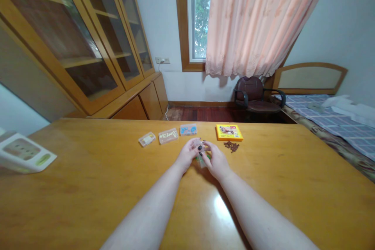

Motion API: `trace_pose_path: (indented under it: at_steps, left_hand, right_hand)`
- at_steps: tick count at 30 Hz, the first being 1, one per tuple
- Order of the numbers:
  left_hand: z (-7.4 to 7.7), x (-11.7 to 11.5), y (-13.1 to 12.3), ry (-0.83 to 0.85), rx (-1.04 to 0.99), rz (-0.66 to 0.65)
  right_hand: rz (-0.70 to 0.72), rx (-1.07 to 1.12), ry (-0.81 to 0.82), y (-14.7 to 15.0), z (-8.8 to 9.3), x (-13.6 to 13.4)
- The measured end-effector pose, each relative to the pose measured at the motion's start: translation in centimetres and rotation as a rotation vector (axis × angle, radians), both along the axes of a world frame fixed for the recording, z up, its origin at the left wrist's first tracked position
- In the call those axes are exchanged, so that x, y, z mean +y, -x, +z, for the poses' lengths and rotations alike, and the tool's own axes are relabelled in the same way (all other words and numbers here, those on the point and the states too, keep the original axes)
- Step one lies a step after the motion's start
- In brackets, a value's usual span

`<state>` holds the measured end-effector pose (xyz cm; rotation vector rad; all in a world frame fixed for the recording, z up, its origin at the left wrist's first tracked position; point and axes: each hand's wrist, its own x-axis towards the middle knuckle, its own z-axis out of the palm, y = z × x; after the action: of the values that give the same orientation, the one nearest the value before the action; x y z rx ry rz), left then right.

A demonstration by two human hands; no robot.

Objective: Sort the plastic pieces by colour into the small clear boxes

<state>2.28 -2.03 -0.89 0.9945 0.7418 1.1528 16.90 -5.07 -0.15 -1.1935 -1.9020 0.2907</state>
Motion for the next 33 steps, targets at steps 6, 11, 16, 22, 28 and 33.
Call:
trace_pose_path:
  at_steps: [6, 11, 16, 22, 28, 33]
  left_hand:
    - [0.7, -0.3, -0.1, -0.072, -0.131, 0.026]
    - [0.7, -0.3, 0.1, 0.031, -0.089, 0.001]
    - [0.6, -0.2, 0.2, 0.022, -0.002, 0.04]
    - [1.0, -0.4, 0.1, -0.021, 0.034, 0.047]
    - [1.1, -0.5, 0.0, -0.03, 0.051, 0.05]
    - [1.3, -0.7, 0.1, -0.034, 0.055, 0.042]
  right_hand:
    - [0.018, -0.023, 0.023, 0.0, -0.3, 0.0]
    - [-0.081, -0.052, -0.015, 0.2, -0.5, 0.1]
    - [-0.099, -0.188, -0.081, 0.5, -0.1, -0.3]
    - [-0.167, -0.236, -0.154, 0.6, -0.3, -0.5]
    - [-0.189, -0.215, -0.16, 0.7, -0.3, -0.7]
    - [-0.22, -0.169, -0.182, 0.8, -0.3, -0.9]
